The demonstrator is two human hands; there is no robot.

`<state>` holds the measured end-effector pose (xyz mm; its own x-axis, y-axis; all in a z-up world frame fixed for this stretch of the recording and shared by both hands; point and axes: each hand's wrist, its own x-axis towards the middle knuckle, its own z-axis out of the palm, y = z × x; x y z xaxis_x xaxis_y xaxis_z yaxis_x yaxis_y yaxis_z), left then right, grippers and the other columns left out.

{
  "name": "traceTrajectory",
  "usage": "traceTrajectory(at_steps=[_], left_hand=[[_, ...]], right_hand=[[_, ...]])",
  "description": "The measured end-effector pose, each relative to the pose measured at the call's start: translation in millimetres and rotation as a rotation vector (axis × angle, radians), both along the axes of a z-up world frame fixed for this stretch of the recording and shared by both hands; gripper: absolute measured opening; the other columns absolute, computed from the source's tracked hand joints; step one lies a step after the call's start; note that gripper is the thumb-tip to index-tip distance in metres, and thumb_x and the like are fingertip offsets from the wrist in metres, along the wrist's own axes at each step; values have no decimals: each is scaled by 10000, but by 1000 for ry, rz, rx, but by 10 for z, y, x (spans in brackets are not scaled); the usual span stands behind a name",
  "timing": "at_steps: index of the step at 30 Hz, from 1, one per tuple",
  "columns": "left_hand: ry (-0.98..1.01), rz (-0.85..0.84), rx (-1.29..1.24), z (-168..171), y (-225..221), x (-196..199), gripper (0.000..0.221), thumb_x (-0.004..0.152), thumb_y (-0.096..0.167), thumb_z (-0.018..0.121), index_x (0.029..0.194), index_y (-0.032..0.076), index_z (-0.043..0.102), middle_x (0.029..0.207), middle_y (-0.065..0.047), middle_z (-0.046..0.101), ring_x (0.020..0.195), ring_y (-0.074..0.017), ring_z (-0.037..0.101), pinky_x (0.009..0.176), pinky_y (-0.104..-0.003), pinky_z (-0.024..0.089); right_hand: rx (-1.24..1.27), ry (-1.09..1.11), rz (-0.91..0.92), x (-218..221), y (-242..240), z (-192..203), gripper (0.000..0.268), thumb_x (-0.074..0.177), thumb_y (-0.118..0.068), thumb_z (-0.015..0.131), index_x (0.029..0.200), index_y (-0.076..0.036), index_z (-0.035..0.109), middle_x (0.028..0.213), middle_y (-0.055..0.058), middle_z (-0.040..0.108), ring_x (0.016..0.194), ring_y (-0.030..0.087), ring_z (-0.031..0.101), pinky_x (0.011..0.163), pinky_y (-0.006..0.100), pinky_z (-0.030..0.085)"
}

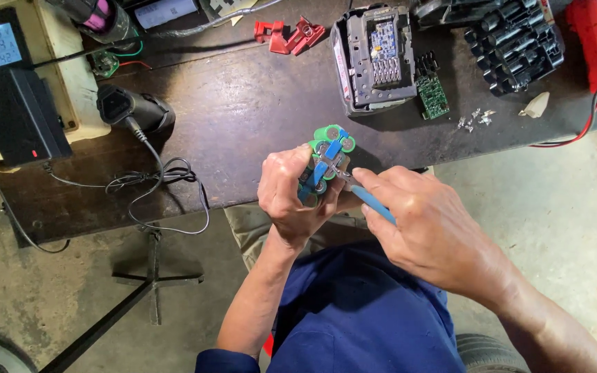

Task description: Disassembling a lithium-ion battery pack by prying off nickel strips with pliers

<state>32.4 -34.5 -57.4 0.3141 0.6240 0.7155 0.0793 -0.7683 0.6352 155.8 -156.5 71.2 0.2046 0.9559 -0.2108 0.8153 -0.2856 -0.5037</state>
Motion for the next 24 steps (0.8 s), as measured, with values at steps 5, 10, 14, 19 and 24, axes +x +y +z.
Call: traceTrajectory(at_steps=[5, 10, 14, 19, 24], left_hand=[[4, 27, 23, -50, -40, 3, 382, 895, 243, 726, 1160, 2, 596, 1000, -181, 702, 827, -335, 712, 760, -444, 558], [1, 79, 37, -19, -56, 38, 342, 883, 197, 692, 1146, 2, 593, 977, -177, 697, 790, -329, 699, 720, -434, 552], [-12, 102, 61, 18, -43, 75, 356, 903, 267, 723, 1082, -16, 603, 938, -176, 697, 752, -316, 701, 697, -421, 553], [5, 83, 44, -43, -27, 14, 383, 909, 282, 729, 1106, -23, 607, 986, -167, 698, 787, -326, 714, 732, -438, 568], [2, 69, 9, -23, -37, 7, 347, 887, 210, 724, 1128, -4, 595, 985, -166, 700, 798, -322, 696, 746, -435, 564]], right_hand=[[101, -243, 83, -186, -16, -75, 521, 932, -223, 638, 1382, 31, 569, 964, 137, 620, 868, 336, 608, 768, 464, 478], [141, -577, 116, -338, 11, -100, 471, 919, -165, 606, 1334, 58, 616, 788, 75, 543, 688, 254, 553, 637, 380, 430], [162, -225, 10, -230, 6, -106, 398, 933, -163, 637, 1291, 11, 618, 871, 114, 652, 733, 327, 635, 628, 435, 486], [109, 264, -123, -82, 132, 57, 141, 975, -135, 578, 1072, -104, 675, 784, 26, 690, 584, 262, 521, 605, 354, 461], [-233, 579, -360, 38, 218, 155, 306, 961, -204, 602, 668, -128, 642, 460, -7, 590, 456, 89, 483, 502, 266, 423]])
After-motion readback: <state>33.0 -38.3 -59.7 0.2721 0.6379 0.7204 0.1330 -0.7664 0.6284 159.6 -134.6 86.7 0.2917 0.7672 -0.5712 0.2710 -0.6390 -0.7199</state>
